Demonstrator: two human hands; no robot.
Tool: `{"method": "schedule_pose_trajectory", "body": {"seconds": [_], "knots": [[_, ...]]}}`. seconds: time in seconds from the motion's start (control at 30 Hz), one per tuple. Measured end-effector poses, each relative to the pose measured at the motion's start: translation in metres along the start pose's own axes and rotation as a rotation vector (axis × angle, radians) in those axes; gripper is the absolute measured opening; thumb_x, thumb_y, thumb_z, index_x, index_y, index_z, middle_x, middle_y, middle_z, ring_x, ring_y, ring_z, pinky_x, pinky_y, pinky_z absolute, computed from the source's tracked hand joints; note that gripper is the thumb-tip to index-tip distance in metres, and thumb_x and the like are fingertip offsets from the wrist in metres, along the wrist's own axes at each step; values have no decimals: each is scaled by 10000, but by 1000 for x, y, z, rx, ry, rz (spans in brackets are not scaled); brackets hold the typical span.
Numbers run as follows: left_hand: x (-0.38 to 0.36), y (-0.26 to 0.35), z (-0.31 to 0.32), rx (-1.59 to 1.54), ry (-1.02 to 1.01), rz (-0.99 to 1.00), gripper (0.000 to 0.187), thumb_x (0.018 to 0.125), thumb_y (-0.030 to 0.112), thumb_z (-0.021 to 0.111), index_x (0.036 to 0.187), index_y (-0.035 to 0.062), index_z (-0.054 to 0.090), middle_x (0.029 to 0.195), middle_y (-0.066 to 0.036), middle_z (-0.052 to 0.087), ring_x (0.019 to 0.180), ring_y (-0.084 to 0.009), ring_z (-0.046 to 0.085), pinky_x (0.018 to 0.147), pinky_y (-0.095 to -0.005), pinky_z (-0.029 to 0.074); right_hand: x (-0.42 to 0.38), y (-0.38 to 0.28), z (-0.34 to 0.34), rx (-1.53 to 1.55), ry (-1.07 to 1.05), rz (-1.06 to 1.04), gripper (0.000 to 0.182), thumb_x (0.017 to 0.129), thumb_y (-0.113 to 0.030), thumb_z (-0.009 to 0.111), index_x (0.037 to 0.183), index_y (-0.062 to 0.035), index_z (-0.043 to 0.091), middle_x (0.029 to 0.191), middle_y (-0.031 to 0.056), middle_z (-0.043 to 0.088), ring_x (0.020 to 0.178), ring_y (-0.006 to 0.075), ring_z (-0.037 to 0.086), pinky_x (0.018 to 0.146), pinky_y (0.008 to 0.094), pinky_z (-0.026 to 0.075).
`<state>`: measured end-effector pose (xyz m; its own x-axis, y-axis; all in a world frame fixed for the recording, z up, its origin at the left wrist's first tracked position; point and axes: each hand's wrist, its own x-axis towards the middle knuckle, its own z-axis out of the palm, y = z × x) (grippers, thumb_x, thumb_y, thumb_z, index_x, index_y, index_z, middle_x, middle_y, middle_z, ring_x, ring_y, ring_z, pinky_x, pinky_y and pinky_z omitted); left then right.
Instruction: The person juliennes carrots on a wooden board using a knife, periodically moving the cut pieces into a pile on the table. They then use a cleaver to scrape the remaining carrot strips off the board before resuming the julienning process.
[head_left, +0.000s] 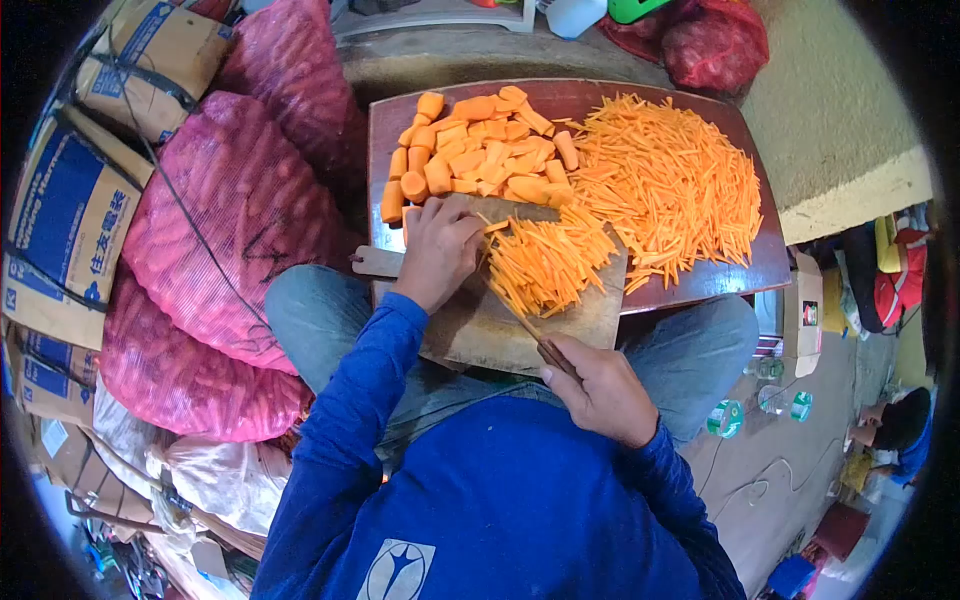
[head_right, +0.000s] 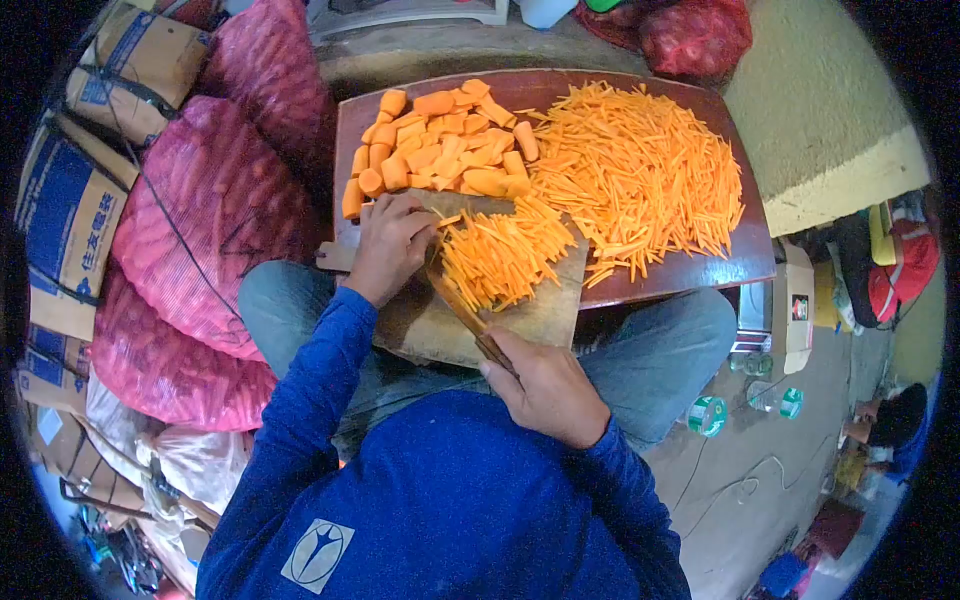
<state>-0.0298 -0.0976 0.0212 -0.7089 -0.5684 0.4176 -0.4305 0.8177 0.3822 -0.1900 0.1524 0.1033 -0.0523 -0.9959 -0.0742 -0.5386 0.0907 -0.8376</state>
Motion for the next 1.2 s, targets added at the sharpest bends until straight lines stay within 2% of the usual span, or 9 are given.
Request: {"method": "schedule_pose_trajectory", "body": {"seconds": [0.33,0.4,0.5,0.6,0.8,0.93,1.03,1.1,1.2], "knots": [[-24,12,5,-97,94,-151,110,861,53,782,970,69,779,1049,-92,690,1020,-340,621,884,-459,468,-7,8,4,54,-32,-42,306,1032,-215,685,1245,-11,607,952,290,717,893,505,706,758,564,545],[-30,18,4,-123,62,-104,139,862,33,773,1000,45,761,1043,-125,683,997,-349,634,861,-443,482,-11,9,1,31,-83,16,364,1010,-189,712,1315,-2,652,997,258,737,915,463,736,774,484,582],[-22,25,4,-169,28,-196,172,860,25,764,1030,38,748,1036,-147,678,973,-372,651,864,-460,497,-17,10,1,26,-55,-16,290,1022,-207,691,1216,-9,606,928,274,718,866,502,700,744,560,543],[-12,18,13,-112,135,-191,171,877,25,734,1047,37,739,1038,-169,677,977,-412,659,862,-495,519,-21,9,0,37,-32,-14,292,1018,-207,694,1213,-8,605,935,268,723,870,500,701,751,560,547],[9,4,13,-4,-59,-211,129,906,25,687,1029,14,723,1049,-207,671,908,-450,675,798,-531,546,-21,10,2,3,-44,11,359,1016,-223,701,1283,-2,612,970,276,734,903,491,717,779,550,561],[-1,6,-1,-41,20,-147,97,909,37,711,997,-1,723,974,-204,677,842,-434,691,753,-512,554,-18,12,3,14,2,-77,372,1020,-232,700,1297,1,620,954,279,734,903,490,720,786,546,566],[-29,16,-11,-197,-48,-348,109,908,71,735,972,-18,730,934,-215,709,843,-423,713,755,-494,561,-20,12,-1,-5,-11,-25,353,1019,-223,702,1281,2,634,957,273,738,904,488,726,788,535,574],[-50,31,-7,-447,-58,-524,138,924,84,748,994,-35,743,889,-228,728,853,-412,731,759,-458,571,-19,14,-1,57,52,17,352,991,-154,735,1294,10,664,949,235,729,854,425,750,742,446,581],[-60,63,-6,-468,7,-466,160,929,67,744,1048,-40,752,910,-240,742,868,-385,746,777,-425,577,-18,12,-1,103,54,44,351,994,-130,725,1300,28,656,944,229,714,839,395,754,737,418,576]]}}
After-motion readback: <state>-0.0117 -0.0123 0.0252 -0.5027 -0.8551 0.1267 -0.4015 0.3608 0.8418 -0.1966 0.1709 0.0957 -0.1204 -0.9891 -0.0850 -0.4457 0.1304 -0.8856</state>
